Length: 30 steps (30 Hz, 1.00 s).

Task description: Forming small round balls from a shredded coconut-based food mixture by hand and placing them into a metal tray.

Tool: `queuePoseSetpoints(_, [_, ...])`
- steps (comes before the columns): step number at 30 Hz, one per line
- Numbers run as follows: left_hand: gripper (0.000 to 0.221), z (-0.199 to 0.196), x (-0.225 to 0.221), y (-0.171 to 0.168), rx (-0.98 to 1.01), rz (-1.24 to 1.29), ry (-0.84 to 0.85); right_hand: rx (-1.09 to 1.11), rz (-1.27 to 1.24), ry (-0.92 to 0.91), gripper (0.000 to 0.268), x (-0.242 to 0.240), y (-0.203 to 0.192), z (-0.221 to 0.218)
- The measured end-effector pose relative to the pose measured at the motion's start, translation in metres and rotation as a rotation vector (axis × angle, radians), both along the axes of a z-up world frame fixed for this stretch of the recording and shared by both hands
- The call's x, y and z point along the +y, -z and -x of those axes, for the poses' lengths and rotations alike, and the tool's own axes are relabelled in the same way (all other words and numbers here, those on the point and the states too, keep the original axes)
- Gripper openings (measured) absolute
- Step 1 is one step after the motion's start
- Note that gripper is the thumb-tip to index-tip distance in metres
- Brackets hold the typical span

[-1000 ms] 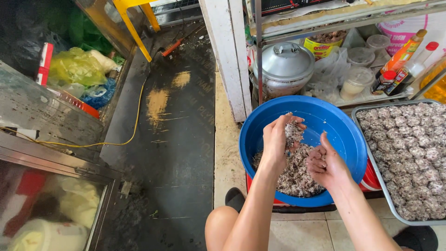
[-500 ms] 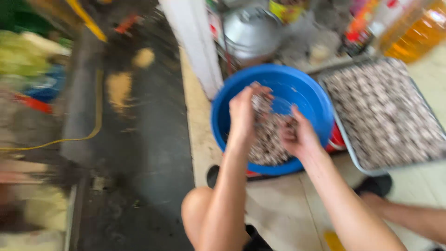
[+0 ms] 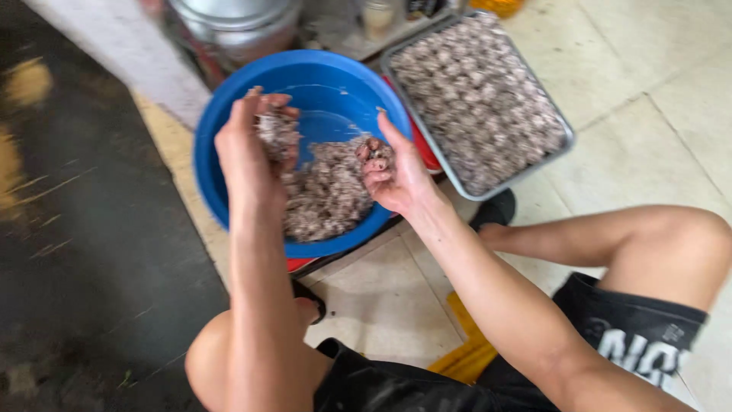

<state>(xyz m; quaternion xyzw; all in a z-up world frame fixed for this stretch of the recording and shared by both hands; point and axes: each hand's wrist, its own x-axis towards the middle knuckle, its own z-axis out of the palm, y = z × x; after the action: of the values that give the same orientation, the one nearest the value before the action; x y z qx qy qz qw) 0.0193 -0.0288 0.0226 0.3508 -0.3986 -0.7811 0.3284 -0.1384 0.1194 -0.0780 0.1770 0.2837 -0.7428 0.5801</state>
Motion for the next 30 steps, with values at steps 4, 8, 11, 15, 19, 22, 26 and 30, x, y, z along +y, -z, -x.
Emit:
queuePoseSetpoints(4, [0.029, 0.009, 0.01, -0.004, 0.043, 0.033, 0.039, 0.054, 0.462, -0.173, 0.047, 0.04, 0.003, 0.037])
queuePoseSetpoints(8, [0.029, 0.016, 0.016, -0.005, -0.011, 0.074, 0.034, 0.371, -0.198, 0.237, 0.027, 0.07, -0.11, 0.036])
queuePoseSetpoints(11, [0.029, 0.019, 0.017, -0.004, -0.04, 0.076, 0.043, 0.385, -0.279, 0.354, 0.026, 0.123, -0.066, 0.1])
queuePoseSetpoints(15, [0.028, 0.024, 0.016, 0.002, -0.007, 0.063, 0.089, 0.63, -0.372, 0.237, 0.034, 0.189, 0.033, 0.171])
queuePoseSetpoints(19, [0.029, 0.026, 0.018, 0.002, -0.055, 0.059, 0.101, 0.967, -0.811, 0.068, 0.029, 0.195, 0.047, 0.176])
queuePoseSetpoints(22, [0.03, 0.027, 0.017, 0.004, -0.049, 0.063, 0.124, 1.244, -0.916, -0.129, 0.024, 0.202, 0.065, 0.188])
queuePoseSetpoints(26, [0.03, 0.027, 0.019, 0.004, -0.061, 0.079, 0.132, 1.3, -0.951, -0.246, 0.029, 0.197, 0.056, 0.185])
queuePoseSetpoints(30, [0.027, 0.026, 0.018, 0.005, -0.07, 0.075, 0.113, 1.323, -1.1, -0.279, 0.023, 0.187, 0.034, 0.171])
